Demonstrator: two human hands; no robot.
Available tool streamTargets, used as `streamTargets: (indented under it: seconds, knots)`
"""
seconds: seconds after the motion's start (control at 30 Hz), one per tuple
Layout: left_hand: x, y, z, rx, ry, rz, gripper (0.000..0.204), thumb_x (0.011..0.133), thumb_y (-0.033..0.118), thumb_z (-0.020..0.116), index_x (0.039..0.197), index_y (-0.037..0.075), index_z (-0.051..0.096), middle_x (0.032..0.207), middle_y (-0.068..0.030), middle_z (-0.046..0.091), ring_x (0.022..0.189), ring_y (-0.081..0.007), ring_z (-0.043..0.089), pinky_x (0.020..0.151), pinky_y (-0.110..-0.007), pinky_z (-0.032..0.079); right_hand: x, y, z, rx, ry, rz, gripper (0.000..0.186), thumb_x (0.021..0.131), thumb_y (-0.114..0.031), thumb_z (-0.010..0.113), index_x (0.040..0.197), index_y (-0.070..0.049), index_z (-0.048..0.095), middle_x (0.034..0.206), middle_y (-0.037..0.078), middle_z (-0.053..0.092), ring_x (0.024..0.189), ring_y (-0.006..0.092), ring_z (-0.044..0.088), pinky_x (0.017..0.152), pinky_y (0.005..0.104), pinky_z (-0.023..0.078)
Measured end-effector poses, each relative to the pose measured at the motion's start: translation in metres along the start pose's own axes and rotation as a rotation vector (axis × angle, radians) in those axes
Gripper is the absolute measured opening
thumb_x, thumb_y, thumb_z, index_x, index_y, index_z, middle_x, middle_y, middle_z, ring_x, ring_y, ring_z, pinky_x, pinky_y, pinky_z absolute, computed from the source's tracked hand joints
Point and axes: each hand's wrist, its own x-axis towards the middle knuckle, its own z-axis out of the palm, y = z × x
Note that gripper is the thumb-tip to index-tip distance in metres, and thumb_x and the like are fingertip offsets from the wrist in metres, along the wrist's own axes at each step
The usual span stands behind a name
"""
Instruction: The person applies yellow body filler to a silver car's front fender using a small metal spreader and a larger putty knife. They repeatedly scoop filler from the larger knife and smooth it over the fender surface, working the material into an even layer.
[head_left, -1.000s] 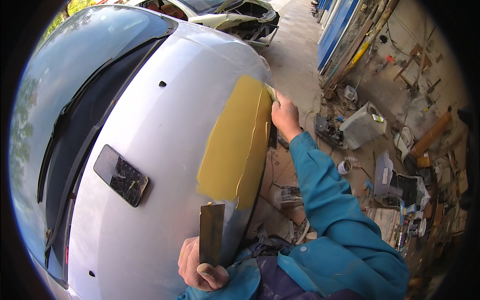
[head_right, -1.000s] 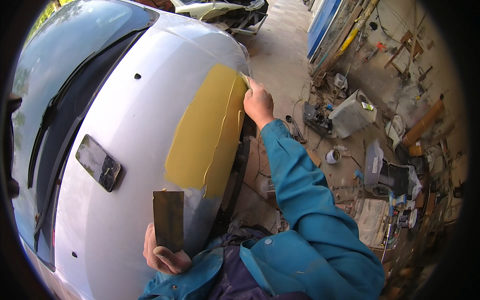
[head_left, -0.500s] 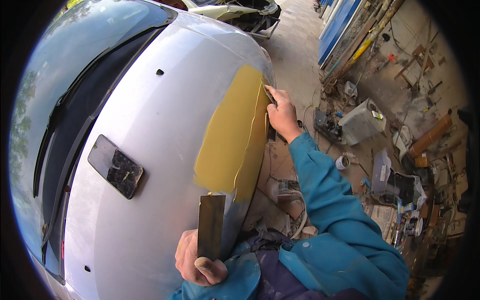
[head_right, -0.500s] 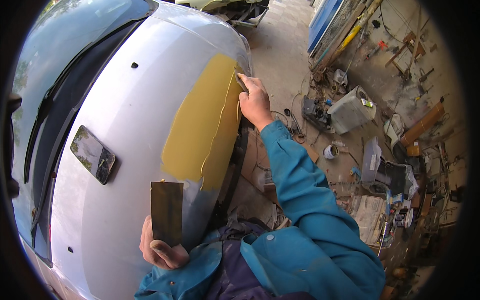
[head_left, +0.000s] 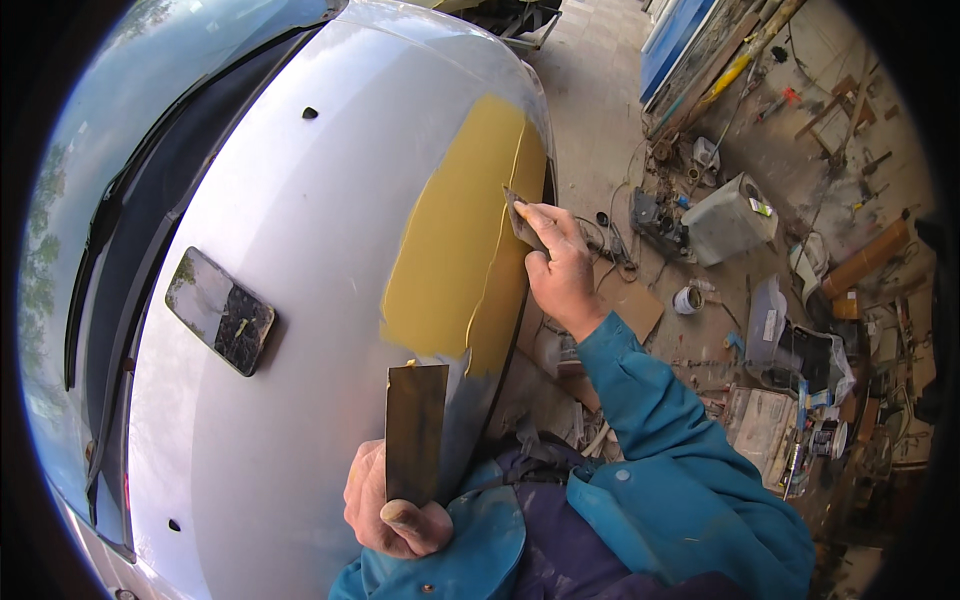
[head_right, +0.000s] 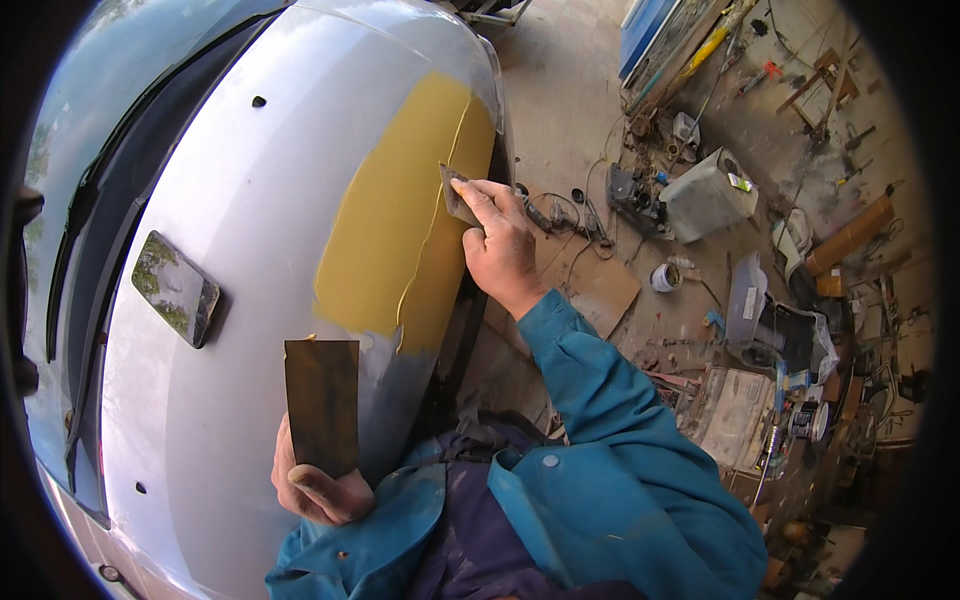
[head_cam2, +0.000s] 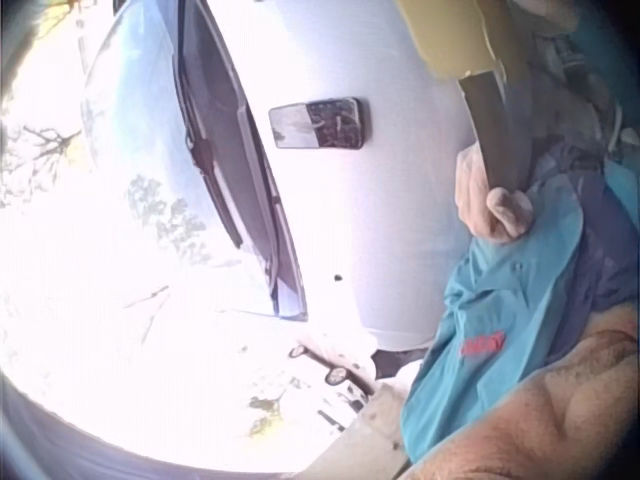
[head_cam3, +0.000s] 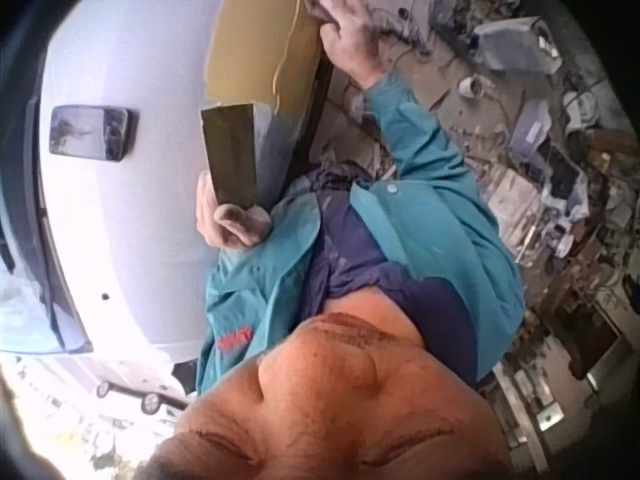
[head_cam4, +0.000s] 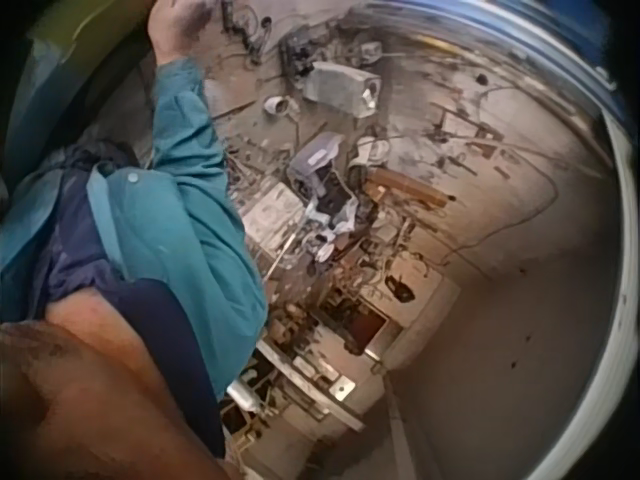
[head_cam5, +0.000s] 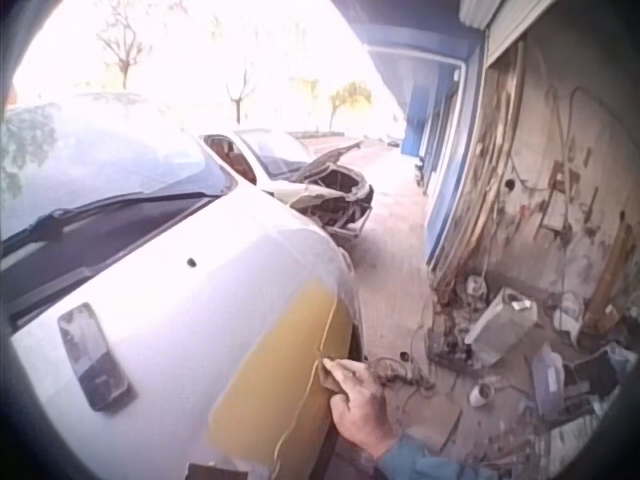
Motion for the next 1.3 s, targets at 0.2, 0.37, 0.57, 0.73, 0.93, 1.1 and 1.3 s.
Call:
streamTargets:
  seconds: [0.2, 0.37, 0.57, 0.73, 0.93, 1.1, 1.3]
  knots:
    - [0.008, -0.001, 0.018, -0.035, 0.179, 0.068, 0.075, 0.124, 0.049, 0.044, 0.102, -0.014, 0.079, 0.084, -0.0204, 0.079, 0.068, -0.0310, 0.071, 0.063, -0.036, 0.051, -0.041, -0.036, -0.008, -0.035, -0.023, -0.070, 0.070, 0.082, 0.013, 0.062, 0.146, -0.010, 0.078, 0.141, 0.014, 0.072, 0.128, 0.0394, 0.068, 0.112, 0.0485, 0.058]
    - [0.008, 0.004, 0.018, -0.007, 0.182, 0.020, 0.077, 0.124, 0.050, 0.043, 0.102, -0.014, 0.079, 0.085, -0.0199, 0.080, 0.070, -0.0306, 0.070, 0.064, -0.036, 0.052, -0.075, -0.064, -0.013, -0.015, -0.065, -0.091, 0.073, 0.079, 0.016, 0.064, 0.146, -0.011, 0.079, 0.140, 0.015, 0.072, 0.129, 0.0396, 0.068, 0.110, 0.0488, 0.061]
    - [0.003, -0.004, 0.020, -0.095, 0.217, 0.044, 0.076, 0.124, 0.048, 0.043, 0.105, -0.016, 0.079, 0.085, -0.0224, 0.079, 0.071, -0.0301, 0.070, 0.065, -0.036, 0.052, -0.107, -0.092, -0.018, 0.005, -0.090, -0.170, 0.071, 0.080, 0.014, 0.070, 0.144, -0.014, 0.081, 0.139, 0.013, 0.071, 0.129, 0.0389, 0.069, 0.111, 0.0491, 0.064]
    - [-0.007, -0.010, 0.017, -0.096, 0.222, 0.020, 0.077, 0.124, 0.049, 0.042, 0.112, -0.018, 0.077, 0.094, -0.0268, 0.080, 0.078, -0.0310, 0.073, 0.069, -0.036, 0.055, -0.128, -0.103, -0.023, 0.031, -0.120, -0.213, 0.064, 0.081, 0.010, 0.074, 0.138, -0.016, 0.084, 0.135, 0.010, 0.072, 0.128, 0.0353, 0.070, 0.108, 0.0463, 0.066]
    - [-0.013, -0.011, 0.016, -0.093, 0.239, -0.079, 0.080, 0.124, 0.055, 0.040, 0.118, -0.018, 0.075, 0.101, -0.0237, 0.080, 0.088, -0.0277, 0.076, 0.080, -0.033, 0.059, -0.145, -0.103, -0.028, 0.060, -0.119, -0.254, 0.056, 0.084, 0.003, 0.080, 0.135, -0.018, 0.086, 0.132, 0.008, 0.074, 0.127, 0.0314, 0.070, 0.104, 0.0445, 0.068]
    - [-0.024, -0.019, 0.017, -0.010, 0.311, -0.106, 0.080, 0.124, 0.058, 0.043, 0.115, -0.014, 0.076, 0.098, -0.0179, 0.080, 0.087, -0.0214, 0.074, 0.079, -0.032, 0.059, -0.157, -0.100, -0.034, 0.161, -0.134, -0.258, 0.060, 0.079, 0.006, 0.082, 0.133, -0.019, 0.087, 0.131, 0.008, 0.076, 0.125, 0.0312, 0.073, 0.100, 0.0421, 0.069]
    - [-0.030, -0.044, 0.007, 0.133, 0.300, -0.117, 0.073, 0.124, 0.055, 0.048, 0.113, -0.012, 0.077, 0.098, -0.0159, 0.079, 0.086, -0.0208, 0.073, 0.079, -0.034, 0.058, -0.159, -0.092, -0.051, 0.342, -0.120, -0.210, 0.054, 0.087, 0.013, 0.075, 0.135, -0.010, 0.085, 0.129, 0.014, 0.078, 0.116, 0.0339, 0.077, 0.102, 0.0432, 0.067]
